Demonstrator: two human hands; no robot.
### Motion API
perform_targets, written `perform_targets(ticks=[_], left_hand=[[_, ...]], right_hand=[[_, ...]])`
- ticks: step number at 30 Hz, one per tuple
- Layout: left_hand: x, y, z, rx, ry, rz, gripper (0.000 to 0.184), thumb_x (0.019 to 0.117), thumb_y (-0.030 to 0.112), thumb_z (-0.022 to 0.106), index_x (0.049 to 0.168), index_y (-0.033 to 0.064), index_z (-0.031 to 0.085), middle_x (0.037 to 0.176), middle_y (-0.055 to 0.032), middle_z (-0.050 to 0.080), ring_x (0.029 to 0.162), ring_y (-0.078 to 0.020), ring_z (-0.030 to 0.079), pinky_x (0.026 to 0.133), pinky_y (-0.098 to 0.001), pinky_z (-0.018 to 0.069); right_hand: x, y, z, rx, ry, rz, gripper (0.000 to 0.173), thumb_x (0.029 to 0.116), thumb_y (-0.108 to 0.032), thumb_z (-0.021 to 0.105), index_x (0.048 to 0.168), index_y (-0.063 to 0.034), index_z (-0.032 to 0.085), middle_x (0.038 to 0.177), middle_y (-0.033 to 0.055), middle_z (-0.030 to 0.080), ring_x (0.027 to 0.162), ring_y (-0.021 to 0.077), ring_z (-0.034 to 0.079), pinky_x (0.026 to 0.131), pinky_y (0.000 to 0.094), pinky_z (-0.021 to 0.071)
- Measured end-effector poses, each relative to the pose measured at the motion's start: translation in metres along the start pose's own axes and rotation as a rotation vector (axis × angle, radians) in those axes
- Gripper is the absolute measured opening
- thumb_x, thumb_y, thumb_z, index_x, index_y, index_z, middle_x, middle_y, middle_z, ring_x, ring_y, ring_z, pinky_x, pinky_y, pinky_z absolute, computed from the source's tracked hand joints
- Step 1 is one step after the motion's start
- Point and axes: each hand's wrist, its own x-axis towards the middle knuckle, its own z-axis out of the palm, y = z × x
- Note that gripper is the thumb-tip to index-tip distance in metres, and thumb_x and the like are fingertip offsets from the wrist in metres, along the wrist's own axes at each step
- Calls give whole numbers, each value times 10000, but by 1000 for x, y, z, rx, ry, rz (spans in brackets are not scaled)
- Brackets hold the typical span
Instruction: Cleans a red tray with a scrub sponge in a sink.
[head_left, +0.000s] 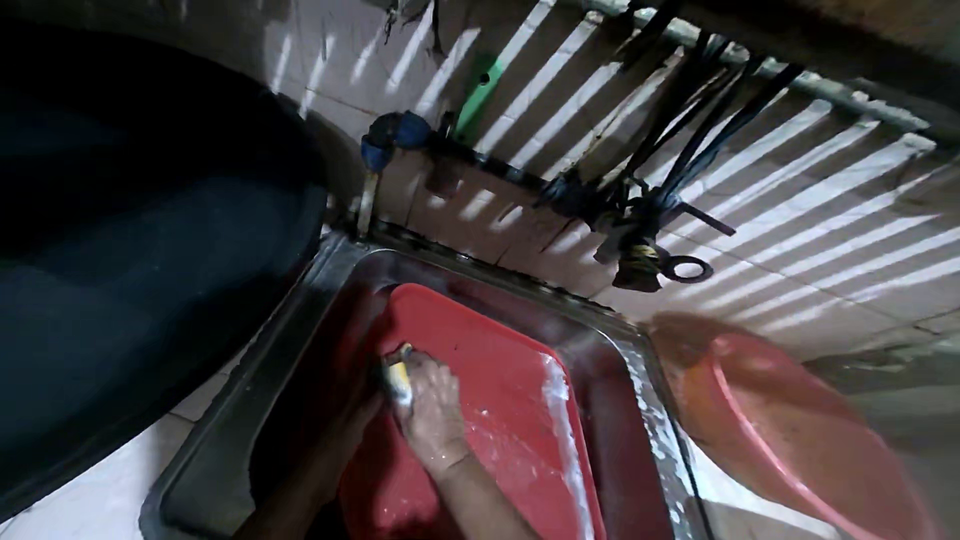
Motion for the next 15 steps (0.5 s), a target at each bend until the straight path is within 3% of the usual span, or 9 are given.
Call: perform_targets(ticks=[2,4,6,7,8,10,13,15], left_hand=[[-1,-6,-2,23,-19,8,617,1077,336,503,1615,100,311,1647,-152,332,1507,-242,349,1212,-437,339],[-4,0,-3,52,-50,-22,664,1077,336,509,1647,145,226,1683,-138,258,1531,-254,305,1224,-459,314],[-5,8,-3,50,-82,-72,725,1061,266,547,1662,196,147,1699,-115,217,1527,-250,312,1207,-454,339],[-4,10,-3,43,-84,-108,765,1043,247,579,1664,232,133,1696,-106,229,1509,-249,347,1185,-454,373],[-5,11,-2,32,-92,-136,799,1026,219,597,1665,245,118,1689,-113,242,1490,-255,376,1165,-456,395],[-5,15,-1,-1,-103,-182,867,988,125,613,1666,248,87,1680,-145,244,1461,-286,404,1128,-468,418],[-9,20,-4,-7,-103,-224,883,972,43,593,1665,221,76,1649,-175,295,1408,-283,460,1093,-446,442],[-12,21,-4,6,-106,-258,896,961,24,600,1665,201,75,1619,-193,343,1380,-294,482,1079,-458,447]], right_hand=[[2,47,-6,8,61,97,508,894,-282,715,1343,-52,658,1353,198,644,1277,412,587,1064,607,459],[2,127,-21,-61,128,432,490,932,-274,684,1316,26,638,1316,267,635,1261,430,589,1080,580,460],[7,183,-41,-130,54,751,559,1017,-360,591,1416,29,549,1466,292,509,1383,456,473,1133,591,395],[14,185,-44,-145,40,816,568,1031,-396,561,1425,12,542,1485,283,492,1396,454,460,1128,600,394],[24,169,-43,-151,45,807,569,1030,-416,555,1413,4,560,1469,273,515,1383,444,480,1121,599,402],[49,101,-34,-129,61,615,554,997,-417,606,1357,5,614,1387,258,593,1317,426,551,1098,578,436],[72,2,-13,-1,-76,241,556,977,-361,646,1422,-36,574,1471,203,545,1379,395,493,1141,568,378],[67,6,-3,-2,-55,88,547,946,-314,673,1421,-57,589,1464,180,564,1370,393,505,1125,583,387]])
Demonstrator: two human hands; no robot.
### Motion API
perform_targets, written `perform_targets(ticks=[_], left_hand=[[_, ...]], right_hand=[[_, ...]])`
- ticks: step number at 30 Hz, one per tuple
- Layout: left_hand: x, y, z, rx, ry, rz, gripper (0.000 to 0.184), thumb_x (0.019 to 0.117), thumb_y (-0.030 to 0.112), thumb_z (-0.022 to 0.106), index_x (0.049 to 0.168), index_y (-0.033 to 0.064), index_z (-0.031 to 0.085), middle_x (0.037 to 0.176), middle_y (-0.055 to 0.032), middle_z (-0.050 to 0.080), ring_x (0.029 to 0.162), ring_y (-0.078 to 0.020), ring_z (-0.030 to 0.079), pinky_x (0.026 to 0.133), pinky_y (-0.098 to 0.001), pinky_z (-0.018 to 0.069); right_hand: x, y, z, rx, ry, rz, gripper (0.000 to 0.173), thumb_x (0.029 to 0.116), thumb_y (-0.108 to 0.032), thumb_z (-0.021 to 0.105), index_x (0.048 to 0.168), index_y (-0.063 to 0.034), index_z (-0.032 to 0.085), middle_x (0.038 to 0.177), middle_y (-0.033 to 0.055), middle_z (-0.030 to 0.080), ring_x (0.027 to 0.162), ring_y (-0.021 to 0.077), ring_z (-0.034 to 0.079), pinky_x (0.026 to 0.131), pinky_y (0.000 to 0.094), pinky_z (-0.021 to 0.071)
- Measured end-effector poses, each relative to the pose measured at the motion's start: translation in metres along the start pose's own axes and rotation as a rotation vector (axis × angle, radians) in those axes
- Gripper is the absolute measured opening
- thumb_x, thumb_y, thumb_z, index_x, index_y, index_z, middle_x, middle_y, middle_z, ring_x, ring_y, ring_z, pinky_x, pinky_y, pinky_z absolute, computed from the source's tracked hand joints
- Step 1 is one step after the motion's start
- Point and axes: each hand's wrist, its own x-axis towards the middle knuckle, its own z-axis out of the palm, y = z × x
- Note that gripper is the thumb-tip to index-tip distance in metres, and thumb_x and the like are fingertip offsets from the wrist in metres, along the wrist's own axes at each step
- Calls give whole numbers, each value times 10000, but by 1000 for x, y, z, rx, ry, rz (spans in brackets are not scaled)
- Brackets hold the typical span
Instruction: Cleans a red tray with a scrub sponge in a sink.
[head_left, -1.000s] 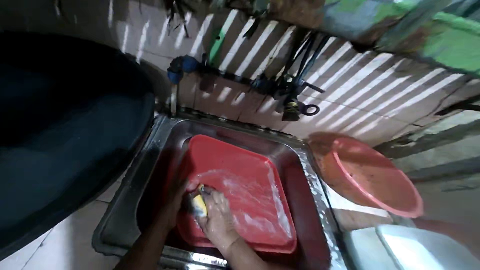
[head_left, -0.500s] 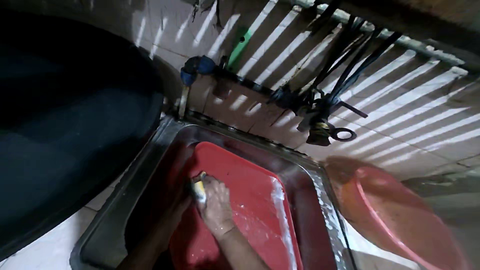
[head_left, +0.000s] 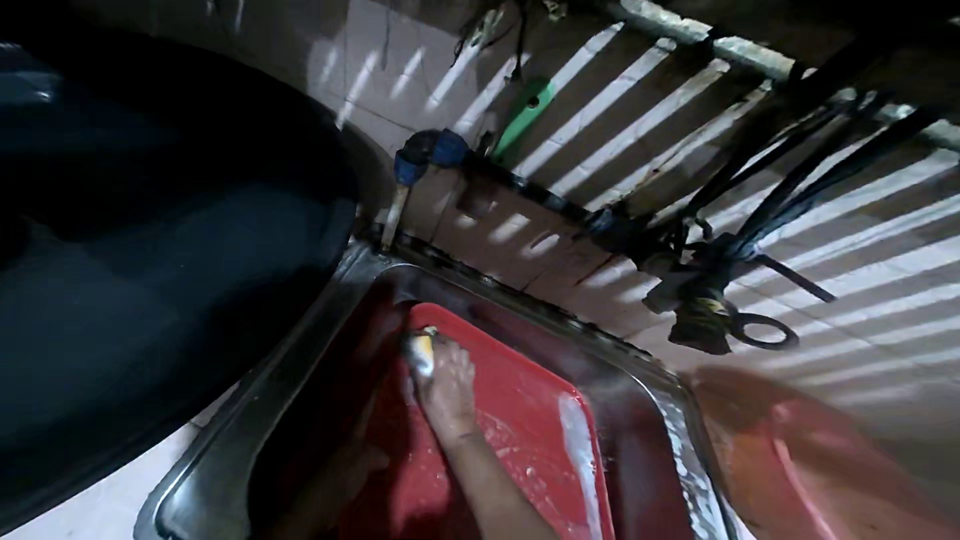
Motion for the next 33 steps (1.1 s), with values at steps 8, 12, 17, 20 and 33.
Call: perform_targets(ticks=[8,12,17,20,33], left_hand=[[0,4,-5,103,-60,64,890,968,27,583,1666,220,65,1683,-154,223,1457,-272,404,1128,-442,414],[0,7,-5,144,-67,14,915,971,25,579,1663,194,4,1540,-262,410,1291,-321,545,1034,-461,473],[-6,20,3,147,-10,-35,922,951,-69,570,1656,137,13,1516,-300,406,1280,-360,534,1005,-454,487],[5,-7,-2,179,5,39,868,947,46,618,1653,121,118,1484,-250,477,1278,-313,559,1021,-447,496],[9,-6,0,66,-25,166,823,927,-56,596,1629,75,188,1550,-187,430,1334,-213,526,1069,-372,479]], right_hand=[[-14,208,-35,-144,64,784,615,1049,-446,520,1432,36,520,1460,298,513,1384,449,482,1131,591,395],[29,93,-30,-147,53,550,565,1030,-386,564,1399,41,548,1447,265,532,1372,398,505,1133,541,409],[58,7,-14,-85,-30,346,498,989,-355,645,1344,-9,596,1456,227,523,1364,393,501,1104,574,419],[59,-17,-10,-71,-35,174,438,973,-271,660,1327,-17,618,1439,231,536,1351,412,502,1093,595,420],[-37,-3,-3,17,-69,-289,458,859,-155,739,1291,-19,672,1309,202,654,1274,403,580,1073,574,457]])
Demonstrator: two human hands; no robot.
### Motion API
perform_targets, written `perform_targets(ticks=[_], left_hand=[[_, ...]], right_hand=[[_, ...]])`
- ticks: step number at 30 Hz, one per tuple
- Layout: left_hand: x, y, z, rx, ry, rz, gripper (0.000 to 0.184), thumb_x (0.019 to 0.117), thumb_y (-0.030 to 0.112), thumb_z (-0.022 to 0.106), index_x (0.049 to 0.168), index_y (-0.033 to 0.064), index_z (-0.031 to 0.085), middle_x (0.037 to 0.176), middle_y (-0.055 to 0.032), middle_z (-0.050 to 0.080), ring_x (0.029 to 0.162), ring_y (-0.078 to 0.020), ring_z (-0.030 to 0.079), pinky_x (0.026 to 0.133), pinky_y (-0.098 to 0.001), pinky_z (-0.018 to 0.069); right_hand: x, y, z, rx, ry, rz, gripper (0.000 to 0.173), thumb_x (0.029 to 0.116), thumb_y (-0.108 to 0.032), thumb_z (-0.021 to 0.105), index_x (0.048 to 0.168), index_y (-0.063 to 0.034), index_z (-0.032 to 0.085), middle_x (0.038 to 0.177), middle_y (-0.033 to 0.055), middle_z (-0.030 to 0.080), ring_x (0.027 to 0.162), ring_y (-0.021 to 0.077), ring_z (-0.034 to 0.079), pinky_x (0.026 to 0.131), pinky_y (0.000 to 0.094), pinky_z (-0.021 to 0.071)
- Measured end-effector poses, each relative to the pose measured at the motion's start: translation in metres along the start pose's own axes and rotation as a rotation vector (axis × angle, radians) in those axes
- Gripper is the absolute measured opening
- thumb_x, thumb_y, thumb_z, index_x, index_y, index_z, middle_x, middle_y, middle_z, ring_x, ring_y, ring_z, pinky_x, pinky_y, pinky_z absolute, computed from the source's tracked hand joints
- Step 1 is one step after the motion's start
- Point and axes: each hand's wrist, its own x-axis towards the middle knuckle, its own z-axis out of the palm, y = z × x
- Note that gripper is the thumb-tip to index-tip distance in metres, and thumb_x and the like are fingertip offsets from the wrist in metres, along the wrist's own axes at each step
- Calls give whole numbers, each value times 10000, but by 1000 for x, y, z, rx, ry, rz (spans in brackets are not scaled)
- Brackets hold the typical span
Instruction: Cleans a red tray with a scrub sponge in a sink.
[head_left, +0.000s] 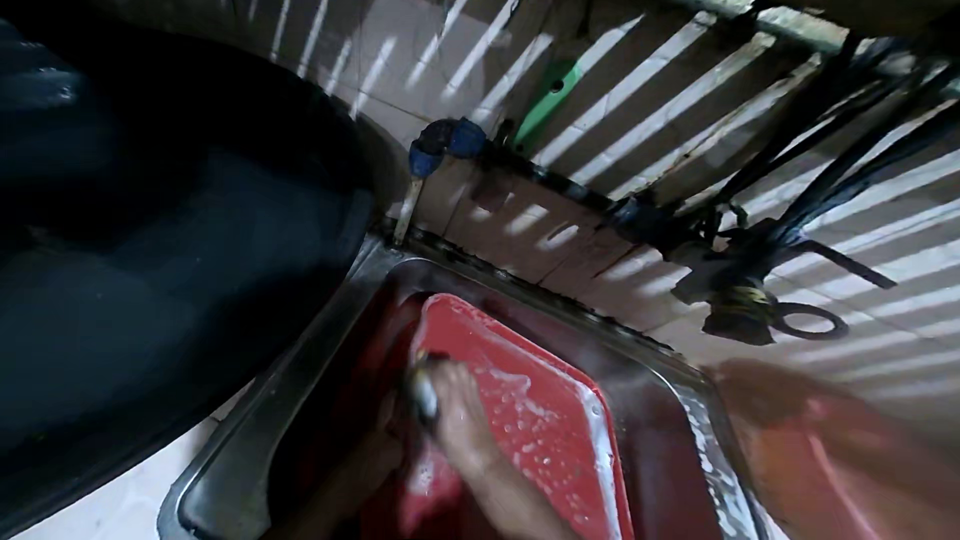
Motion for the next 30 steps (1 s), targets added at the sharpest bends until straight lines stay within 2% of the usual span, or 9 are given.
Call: perform_targets(ticks=[2,5,9,12,14,18,22,25,30], left_hand=[[2,1,0,26,-10,-61,914,918,-54,580,1658,164,91,1636,-167,310,1383,-237,485,1070,-399,479],[-2,9,-2,85,6,-146,850,951,-21,580,1649,128,118,1593,-192,362,1345,-259,509,1055,-409,479],[1,5,-4,116,-14,-97,917,932,-43,595,1661,183,86,1635,-164,317,1397,-269,473,1076,-437,471],[3,5,-4,122,-26,-158,887,968,7,590,1662,209,74,1594,-165,383,1349,-274,521,1049,-450,494],[2,10,-2,146,-20,-203,758,991,35,581,1634,111,187,1482,-223,486,1278,-295,554,1032,-446,482],[2,21,0,135,-20,-227,783,949,-22,589,1624,86,208,1553,-263,385,1365,-331,474,1079,-453,436],[3,9,-1,68,-10,-198,872,922,-29,595,1647,187,162,1550,-180,420,1310,-269,528,1023,-440,490],[0,16,-1,70,-8,-260,929,925,-57,570,1661,226,79,1572,-189,396,1303,-290,534,1010,-451,492],[-3,5,-1,51,13,-164,933,898,-38,596,1661,208,120,1621,-139,353,1383,-241,486,1071,-431,471]], right_hand=[[59,11,-10,-38,-5,160,392,928,-167,690,1300,-47,673,1348,210,623,1315,410,535,1087,593,433],[95,23,-9,-98,85,178,392,903,-134,720,1289,-71,683,1379,192,605,1316,415,525,1060,619,424],[61,89,-4,-103,195,239,467,906,-123,728,1353,-33,627,1451,209,559,1385,410,486,1152,582,387],[9,180,-11,-177,273,552,447,974,-238,647,1345,10,624,1404,248,587,1369,412,506,1172,543,374],[-20,223,-26,-153,253,794,533,1008,-289,613,1403,63,548,1454,314,511,1395,460,457,1178,561,345],[-14,215,-41,-72,237,1093,570,1056,-341,533,1464,53,477,1502,311,461,1415,451,440,1157,573,365],[40,96,-14,50,284,747,484,986,-285,665,1320,58,598,1340,301,593,1270,457,566,1074,589,453],[70,14,2,79,71,426,523,996,-278,646,1460,-63,537,1485,201,518,1382,403,468,1138,582,372],[43,75,-5,-47,31,343,446,929,-237,724,1337,-69,655,1396,176,602,1341,376,521,1131,563,404]])
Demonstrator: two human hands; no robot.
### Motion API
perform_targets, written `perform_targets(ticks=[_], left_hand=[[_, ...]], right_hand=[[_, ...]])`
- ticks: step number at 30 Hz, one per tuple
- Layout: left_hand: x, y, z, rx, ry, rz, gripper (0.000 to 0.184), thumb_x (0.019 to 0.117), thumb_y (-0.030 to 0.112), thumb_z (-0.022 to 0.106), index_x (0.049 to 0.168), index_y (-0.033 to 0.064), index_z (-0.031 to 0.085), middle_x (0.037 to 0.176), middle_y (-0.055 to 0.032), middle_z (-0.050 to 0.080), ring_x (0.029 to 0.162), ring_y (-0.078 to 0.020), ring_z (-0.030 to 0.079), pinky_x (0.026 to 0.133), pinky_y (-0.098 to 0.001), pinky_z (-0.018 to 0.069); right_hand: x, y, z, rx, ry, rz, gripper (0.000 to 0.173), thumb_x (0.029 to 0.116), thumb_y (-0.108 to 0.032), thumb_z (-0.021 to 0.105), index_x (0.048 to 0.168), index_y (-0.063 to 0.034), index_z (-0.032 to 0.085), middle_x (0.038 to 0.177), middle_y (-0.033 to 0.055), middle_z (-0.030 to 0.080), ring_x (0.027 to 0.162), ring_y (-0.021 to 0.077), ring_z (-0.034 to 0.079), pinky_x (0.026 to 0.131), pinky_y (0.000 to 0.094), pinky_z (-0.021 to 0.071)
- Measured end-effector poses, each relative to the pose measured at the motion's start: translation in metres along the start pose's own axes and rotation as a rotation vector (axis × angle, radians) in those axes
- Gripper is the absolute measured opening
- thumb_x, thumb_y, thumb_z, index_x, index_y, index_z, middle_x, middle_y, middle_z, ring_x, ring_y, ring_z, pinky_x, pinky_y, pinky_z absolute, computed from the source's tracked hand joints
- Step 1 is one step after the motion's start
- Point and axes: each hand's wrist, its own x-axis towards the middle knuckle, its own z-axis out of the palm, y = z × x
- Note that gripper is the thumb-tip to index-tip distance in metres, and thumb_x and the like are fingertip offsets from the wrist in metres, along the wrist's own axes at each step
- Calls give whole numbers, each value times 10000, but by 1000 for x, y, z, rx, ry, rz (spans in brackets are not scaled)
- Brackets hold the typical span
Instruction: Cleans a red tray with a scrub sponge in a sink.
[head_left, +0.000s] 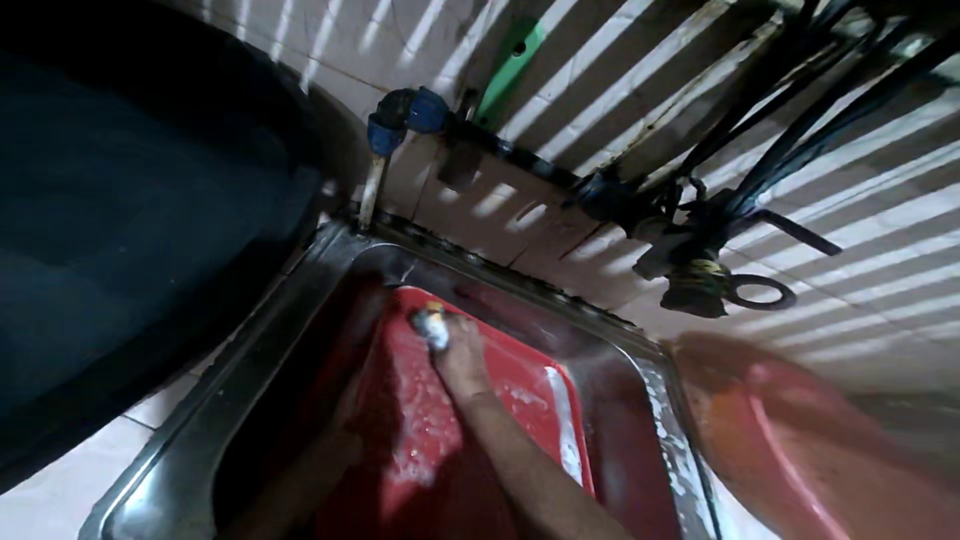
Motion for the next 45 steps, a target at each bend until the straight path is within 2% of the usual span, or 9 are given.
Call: perform_targets(ticks=[5,12,23,27,30,35,38,43,45], left_hand=[[4,2,-2,67,19,-47,723,939,-15,592,1591,76,294,1395,-198,541,1199,-256,577,980,-416,497],[5,3,0,135,26,-4,787,962,-8,552,1644,183,207,1585,-152,400,1371,-255,488,1075,-436,453],[11,-10,-3,23,40,189,859,906,-97,545,1641,221,236,1623,-114,363,1338,-261,509,1007,-451,485],[8,-13,-3,12,84,246,684,1013,58,543,1627,229,295,1608,-78,412,1388,-232,486,1092,-469,441],[9,-15,0,30,105,308,523,1118,293,390,1627,205,307,1646,-52,363,1478,-202,389,1191,-473,343],[15,-17,-1,35,122,334,495,1131,236,358,1610,117,330,1650,-91,351,1492,-228,368,1209,-461,307],[18,-23,0,-29,111,296,506,1122,318,396,1612,203,346,1632,-55,390,1454,-224,421,1164,-489,371],[21,-25,4,-39,113,305,513,1122,393,359,1613,244,347,1647,-10,369,1475,-197,394,1185,-492,347],[19,-21,5,-30,127,309,516,1123,376,368,1614,218,344,1653,-29,356,1484,-219,379,1189,-507,328]], right_hand=[[-15,134,-31,-250,-89,376,476,1004,-324,613,1377,-29,614,1473,216,538,1423,392,441,1168,609,313],[-34,191,-43,-73,-93,700,542,1040,-375,582,1437,-9,542,1470,255,525,1381,405,497,1144,546,398],[-222,139,-35,-110,-460,750,611,996,-249,643,1504,22,437,1560,266,405,1396,399,484,1146,520,420],[-231,113,-26,30,-411,838,629,917,-304,731,1425,7,527,1440,259,538,1300,394,569,1086,552,469],[-225,28,-24,94,-370,486,538,926,-239,723,1390,2,594,1451,233,546,1344,361,536,1149,487,420],[-190,-86,-15,155,-414,-60,546,868,-68,724,1403,-112,626,1516,124,519,1469,324,391,1209,461,342],[-209,-32,2,249,-141,-142,465,801,-98,787,1262,-120,733,1343,125,665,1315,319,570,1106,495,473],[-210,149,-21,35,-142,657,577,954,-284,711,1389,62,557,1433,308,523,1347,430,513,1149,533,406],[-185,134,-26,-9,-102,739,577,995,-321,650,1410,61,532,1440,314,518,1364,436,503,1153,541,399]])
